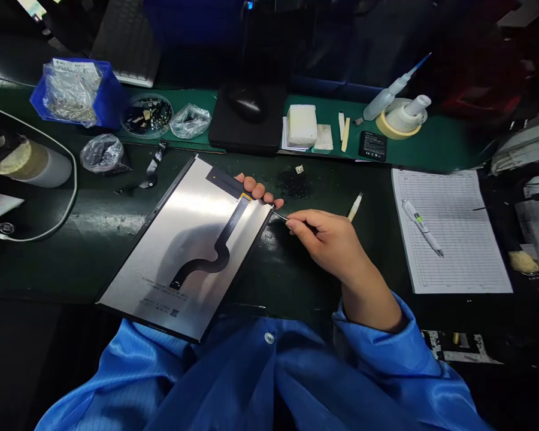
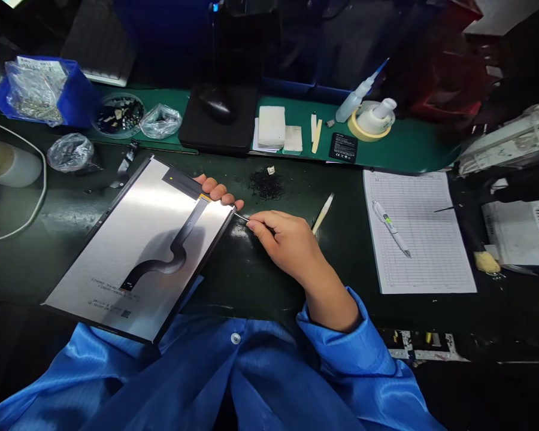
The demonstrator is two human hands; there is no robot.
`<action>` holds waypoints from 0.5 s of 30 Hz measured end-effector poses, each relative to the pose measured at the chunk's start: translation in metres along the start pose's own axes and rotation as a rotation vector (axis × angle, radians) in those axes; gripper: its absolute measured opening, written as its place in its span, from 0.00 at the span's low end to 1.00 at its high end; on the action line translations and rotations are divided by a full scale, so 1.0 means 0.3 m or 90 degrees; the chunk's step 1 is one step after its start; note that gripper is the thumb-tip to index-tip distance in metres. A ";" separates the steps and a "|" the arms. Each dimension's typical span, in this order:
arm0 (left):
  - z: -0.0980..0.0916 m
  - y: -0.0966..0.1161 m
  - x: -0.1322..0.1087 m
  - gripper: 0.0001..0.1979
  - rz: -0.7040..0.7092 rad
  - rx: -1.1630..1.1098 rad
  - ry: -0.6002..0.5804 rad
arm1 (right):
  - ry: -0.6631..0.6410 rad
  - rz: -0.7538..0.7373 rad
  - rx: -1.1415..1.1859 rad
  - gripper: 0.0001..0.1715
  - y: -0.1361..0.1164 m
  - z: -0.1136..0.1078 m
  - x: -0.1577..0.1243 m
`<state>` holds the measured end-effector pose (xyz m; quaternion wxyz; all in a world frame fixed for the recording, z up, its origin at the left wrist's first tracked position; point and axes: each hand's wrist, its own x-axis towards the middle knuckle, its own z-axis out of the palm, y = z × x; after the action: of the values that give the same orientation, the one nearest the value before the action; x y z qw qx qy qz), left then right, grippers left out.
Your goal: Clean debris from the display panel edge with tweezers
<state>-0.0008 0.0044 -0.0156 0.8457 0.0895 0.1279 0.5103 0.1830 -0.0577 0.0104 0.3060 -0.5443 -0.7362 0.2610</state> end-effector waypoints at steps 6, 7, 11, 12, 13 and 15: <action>-0.009 0.003 -0.002 0.18 -0.016 -0.031 -0.057 | 0.006 0.102 0.100 0.13 0.004 0.013 -0.008; -0.004 0.004 -0.003 0.18 -0.015 -0.028 -0.050 | 0.008 0.093 0.097 0.12 0.004 0.013 -0.008; 0.006 0.003 -0.008 0.18 -0.011 -0.023 -0.040 | 0.015 0.024 0.031 0.09 0.001 0.003 -0.004; 0.004 0.003 -0.008 0.18 -0.013 -0.023 -0.040 | 0.010 0.022 0.024 0.10 0.000 0.000 -0.004; 0.001 0.002 -0.008 0.18 -0.014 -0.024 -0.043 | 0.006 0.031 0.026 0.10 -0.001 -0.001 -0.004; -0.003 0.002 -0.007 0.17 -0.021 -0.024 -0.053 | 0.009 0.067 0.046 0.10 -0.002 -0.001 -0.006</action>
<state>-0.0026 0.0027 -0.0159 0.8601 0.0925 0.0844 0.4945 0.1832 -0.0595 0.0106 0.3165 -0.5729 -0.6942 0.2996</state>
